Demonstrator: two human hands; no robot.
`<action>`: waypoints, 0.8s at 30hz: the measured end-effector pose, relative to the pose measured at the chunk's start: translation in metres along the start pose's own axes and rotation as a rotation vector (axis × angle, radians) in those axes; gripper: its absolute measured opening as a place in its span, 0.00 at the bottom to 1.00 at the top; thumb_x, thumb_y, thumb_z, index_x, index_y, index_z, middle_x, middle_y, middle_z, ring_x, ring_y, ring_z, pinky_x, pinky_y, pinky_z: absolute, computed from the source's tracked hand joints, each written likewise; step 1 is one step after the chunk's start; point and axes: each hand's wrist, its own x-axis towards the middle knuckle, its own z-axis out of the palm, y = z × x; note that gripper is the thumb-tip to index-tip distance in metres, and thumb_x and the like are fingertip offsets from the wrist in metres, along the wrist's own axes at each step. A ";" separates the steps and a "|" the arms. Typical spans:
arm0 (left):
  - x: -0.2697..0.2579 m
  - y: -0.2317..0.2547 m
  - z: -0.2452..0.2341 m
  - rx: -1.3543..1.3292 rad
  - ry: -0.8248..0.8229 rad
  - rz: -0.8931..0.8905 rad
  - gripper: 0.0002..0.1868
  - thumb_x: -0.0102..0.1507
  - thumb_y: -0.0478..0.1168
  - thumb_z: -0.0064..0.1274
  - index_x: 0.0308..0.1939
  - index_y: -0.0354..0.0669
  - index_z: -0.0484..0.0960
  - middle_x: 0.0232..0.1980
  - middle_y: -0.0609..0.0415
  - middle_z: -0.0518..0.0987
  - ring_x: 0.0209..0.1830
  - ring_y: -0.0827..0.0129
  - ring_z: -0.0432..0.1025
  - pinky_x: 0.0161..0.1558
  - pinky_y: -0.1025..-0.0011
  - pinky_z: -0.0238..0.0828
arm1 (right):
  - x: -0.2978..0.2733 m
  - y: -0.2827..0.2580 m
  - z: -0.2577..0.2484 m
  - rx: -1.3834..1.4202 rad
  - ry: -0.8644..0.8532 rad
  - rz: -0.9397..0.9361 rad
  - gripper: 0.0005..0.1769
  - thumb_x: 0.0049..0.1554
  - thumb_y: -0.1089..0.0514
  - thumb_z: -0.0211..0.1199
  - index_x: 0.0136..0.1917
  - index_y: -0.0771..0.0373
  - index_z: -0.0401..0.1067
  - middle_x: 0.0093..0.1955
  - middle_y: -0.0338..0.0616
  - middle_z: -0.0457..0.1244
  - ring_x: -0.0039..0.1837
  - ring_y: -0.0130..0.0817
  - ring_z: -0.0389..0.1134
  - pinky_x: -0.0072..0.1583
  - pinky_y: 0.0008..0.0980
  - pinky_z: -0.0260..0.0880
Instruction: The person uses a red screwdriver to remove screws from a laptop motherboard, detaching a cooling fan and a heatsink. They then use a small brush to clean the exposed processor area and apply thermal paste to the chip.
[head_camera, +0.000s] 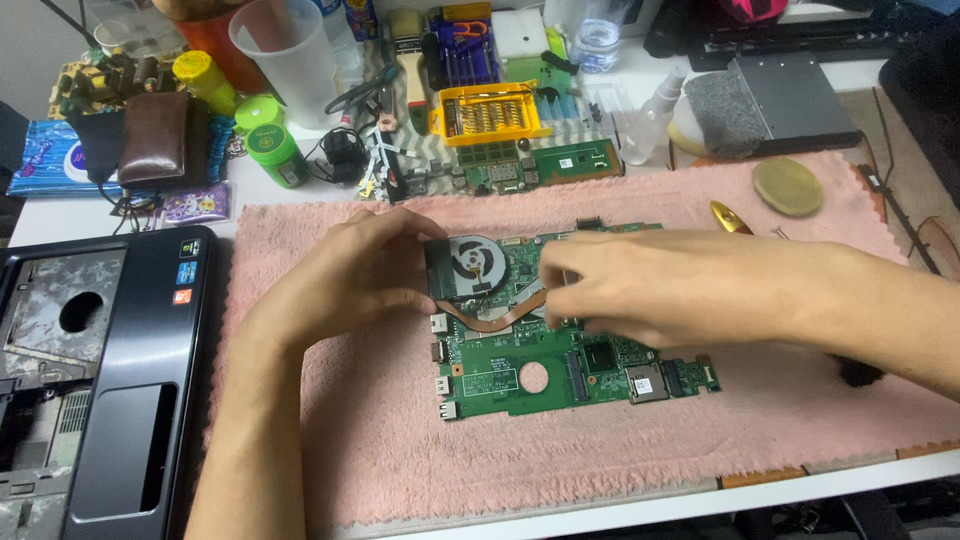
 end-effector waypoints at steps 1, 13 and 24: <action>0.000 -0.009 0.001 0.000 -0.001 0.000 0.44 0.50 0.49 0.86 0.70 0.56 0.87 0.56 0.48 0.92 0.65 0.42 0.81 0.73 0.44 0.73 | 0.002 -0.003 -0.004 0.001 0.001 0.000 0.18 0.68 0.55 0.68 0.71 0.50 0.77 0.59 0.47 0.72 0.56 0.48 0.82 0.51 0.46 0.89; -0.007 -0.006 -0.007 -0.201 -0.069 0.020 0.45 0.55 0.37 0.81 0.75 0.50 0.79 0.73 0.55 0.87 0.70 0.66 0.83 0.73 0.66 0.81 | 0.005 -0.006 -0.005 -0.032 -0.179 0.297 0.29 0.73 0.21 0.55 0.54 0.47 0.70 0.43 0.33 0.71 0.41 0.34 0.78 0.46 0.40 0.85; 0.000 -0.001 0.007 -0.117 -0.036 0.239 0.46 0.55 0.45 0.82 0.76 0.43 0.79 0.75 0.48 0.85 0.74 0.59 0.80 0.76 0.62 0.74 | 0.008 0.015 0.012 0.006 0.058 0.052 0.15 0.78 0.44 0.59 0.52 0.52 0.68 0.43 0.37 0.67 0.37 0.39 0.74 0.39 0.48 0.78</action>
